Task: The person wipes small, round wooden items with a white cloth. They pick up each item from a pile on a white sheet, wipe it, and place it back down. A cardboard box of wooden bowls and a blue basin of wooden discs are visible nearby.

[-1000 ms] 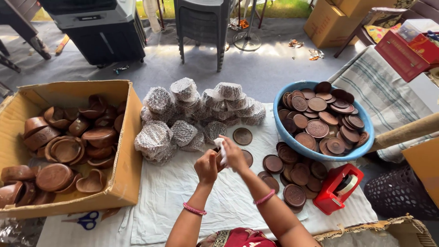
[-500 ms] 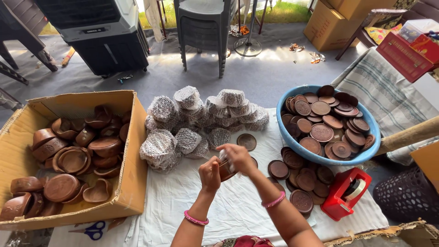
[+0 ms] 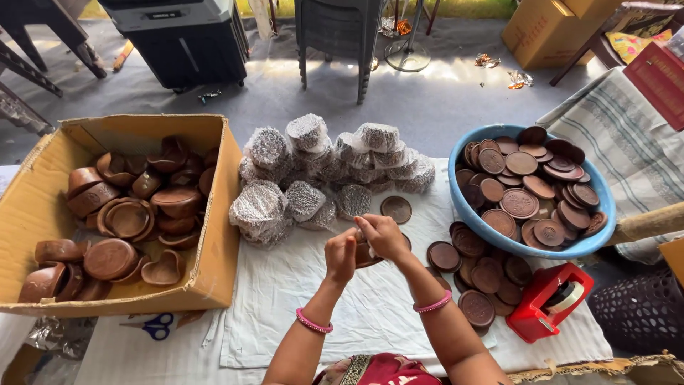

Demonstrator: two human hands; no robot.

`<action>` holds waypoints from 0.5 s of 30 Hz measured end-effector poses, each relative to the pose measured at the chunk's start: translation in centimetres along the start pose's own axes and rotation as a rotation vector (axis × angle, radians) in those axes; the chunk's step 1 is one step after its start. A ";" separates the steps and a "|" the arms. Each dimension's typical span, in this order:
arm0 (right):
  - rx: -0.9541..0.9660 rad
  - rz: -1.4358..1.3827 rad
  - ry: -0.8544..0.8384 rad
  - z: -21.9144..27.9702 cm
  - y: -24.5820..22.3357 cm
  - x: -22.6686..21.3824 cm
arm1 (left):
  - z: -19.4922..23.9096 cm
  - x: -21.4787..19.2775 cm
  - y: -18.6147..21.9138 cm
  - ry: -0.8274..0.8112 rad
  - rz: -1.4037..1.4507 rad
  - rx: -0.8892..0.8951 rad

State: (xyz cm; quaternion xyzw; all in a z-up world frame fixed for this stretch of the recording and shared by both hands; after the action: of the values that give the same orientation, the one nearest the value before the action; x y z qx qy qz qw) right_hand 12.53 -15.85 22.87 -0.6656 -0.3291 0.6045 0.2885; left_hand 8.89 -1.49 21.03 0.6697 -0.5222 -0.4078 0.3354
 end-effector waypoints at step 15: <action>-0.055 0.094 0.075 1.0 -0.5 -0.7 | -1.0 -0.1 4.4 -0.136 -0.068 0.105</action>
State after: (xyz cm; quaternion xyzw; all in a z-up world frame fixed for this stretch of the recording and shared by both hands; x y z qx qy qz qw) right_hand 11.47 -16.09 23.58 -0.7101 -0.3028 0.5830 0.2534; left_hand 7.93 -2.39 25.34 0.6744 -0.5414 -0.4357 0.2493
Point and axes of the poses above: each hand's wrist, its own z-axis away from the middle knuckle, its own x-axis out of the palm, y = z × x, the point moved 10 cm from there along -z, towards the middle knuckle, and after that the axes turned 4 degrees about y, right-handed, at the moved point
